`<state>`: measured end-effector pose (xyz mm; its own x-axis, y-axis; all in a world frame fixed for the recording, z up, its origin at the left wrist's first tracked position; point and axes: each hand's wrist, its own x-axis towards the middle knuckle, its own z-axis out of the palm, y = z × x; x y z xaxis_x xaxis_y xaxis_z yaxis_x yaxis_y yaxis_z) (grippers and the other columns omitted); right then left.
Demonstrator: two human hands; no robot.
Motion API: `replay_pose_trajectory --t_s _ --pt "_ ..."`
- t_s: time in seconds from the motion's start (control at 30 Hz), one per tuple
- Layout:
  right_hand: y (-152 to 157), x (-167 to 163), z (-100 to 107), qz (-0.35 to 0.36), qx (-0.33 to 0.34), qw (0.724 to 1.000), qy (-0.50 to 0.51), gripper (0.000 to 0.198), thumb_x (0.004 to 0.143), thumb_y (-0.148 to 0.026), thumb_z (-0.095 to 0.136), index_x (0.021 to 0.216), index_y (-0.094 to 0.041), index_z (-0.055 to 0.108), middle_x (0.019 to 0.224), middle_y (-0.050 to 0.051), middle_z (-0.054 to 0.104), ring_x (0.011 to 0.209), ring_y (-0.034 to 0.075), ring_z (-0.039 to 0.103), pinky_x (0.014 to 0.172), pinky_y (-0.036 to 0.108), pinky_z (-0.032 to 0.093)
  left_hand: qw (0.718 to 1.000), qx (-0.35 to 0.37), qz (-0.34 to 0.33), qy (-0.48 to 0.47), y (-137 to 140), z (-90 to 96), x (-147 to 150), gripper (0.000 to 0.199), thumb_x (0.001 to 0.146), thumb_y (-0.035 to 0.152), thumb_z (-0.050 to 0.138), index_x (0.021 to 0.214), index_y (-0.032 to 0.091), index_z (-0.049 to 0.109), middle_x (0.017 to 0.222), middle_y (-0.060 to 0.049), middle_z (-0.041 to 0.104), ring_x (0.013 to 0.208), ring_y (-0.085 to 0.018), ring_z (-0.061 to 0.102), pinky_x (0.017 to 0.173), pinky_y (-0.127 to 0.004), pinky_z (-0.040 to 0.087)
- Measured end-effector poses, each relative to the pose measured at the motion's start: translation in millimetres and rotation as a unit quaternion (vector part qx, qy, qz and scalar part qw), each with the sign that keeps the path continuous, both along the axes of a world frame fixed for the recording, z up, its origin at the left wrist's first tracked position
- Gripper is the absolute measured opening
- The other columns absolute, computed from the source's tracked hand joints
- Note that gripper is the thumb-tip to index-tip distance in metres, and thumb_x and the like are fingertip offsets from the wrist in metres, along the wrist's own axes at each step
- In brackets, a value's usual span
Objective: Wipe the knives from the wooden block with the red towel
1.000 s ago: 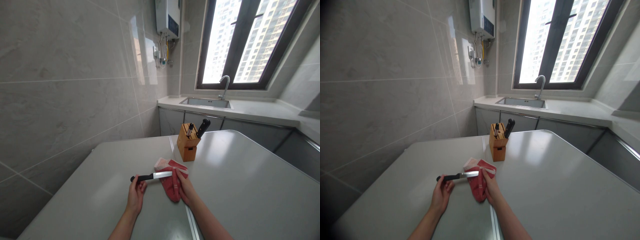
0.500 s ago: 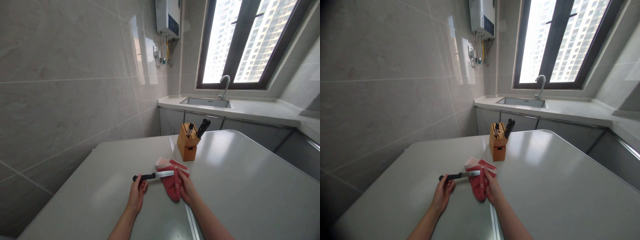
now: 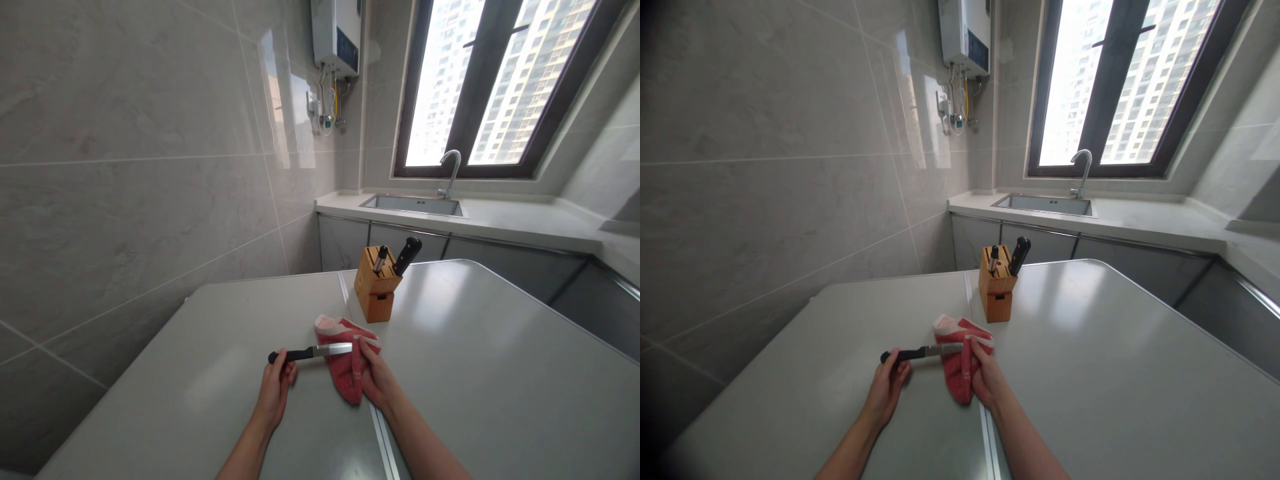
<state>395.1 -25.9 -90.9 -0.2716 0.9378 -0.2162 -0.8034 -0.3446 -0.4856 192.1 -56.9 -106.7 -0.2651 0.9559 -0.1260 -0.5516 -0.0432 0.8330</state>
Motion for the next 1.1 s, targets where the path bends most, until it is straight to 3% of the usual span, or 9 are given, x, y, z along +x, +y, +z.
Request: replay_pose_trajectory --t_s 0.3,0.67,0.9,1.1 --pt "-3.2 5.2 -1.1 0.052 0.008 0.999 -0.003 0.034 0.06 -0.034 0.081 0.086 -0.016 0.069 0.089 0.006 0.074 0.085 0.019 0.069 0.091 0.036 0.052 0.999 0.033 -0.027 -0.014 -2.3 0.4 -1.8 0.03 0.076 0.038 0.068 0.067 0.014 0.052 0.056 0.005 0.044 0.048 -0.005 0.037 0.047 -0.018 0.029" --pt "3.4 0.5 3.7 0.011 0.003 1.0 -0.011 0.035 0.069 -0.038 0.074 0.099 -0.02 0.068 0.095 0.005 0.074 0.093 0.022 0.068 0.09 0.037 0.052 0.999 0.005 -0.026 0.018 -3.5 -0.6 -0.4 0.03 0.072 0.038 0.07 0.068 0.013 0.056 0.054 0.004 0.046 0.048 -0.006 0.039 0.045 -0.018 0.031" --pt "3.7 -2.3 2.4 0.01 0.003 1.0 0.001 0.037 0.069 -0.039 0.073 0.099 -0.019 0.067 0.097 0.007 0.073 0.101 0.026 0.065 0.09 0.041 0.053 0.999 0.008 0.018 -0.037 -1.3 1.0 0.0 0.031 0.071 0.037 0.072 0.066 0.015 0.05 0.053 0.005 0.047 0.047 -0.005 0.039 0.046 -0.018 0.031" --pt "4.7 -4.1 -2.0 -0.004 -0.029 1.0 -0.004 0.03 0.067 -0.038 0.076 0.087 -0.018 0.068 0.084 0.004 0.075 0.083 0.021 0.07 0.086 0.035 0.055 0.999 0.008 0.016 -0.041 -2.0 3.0 -0.4 0.032 0.072 0.04 0.07 0.069 0.014 0.052 0.058 0.003 0.053 0.047 -0.006 0.041 0.047 -0.018 0.033"
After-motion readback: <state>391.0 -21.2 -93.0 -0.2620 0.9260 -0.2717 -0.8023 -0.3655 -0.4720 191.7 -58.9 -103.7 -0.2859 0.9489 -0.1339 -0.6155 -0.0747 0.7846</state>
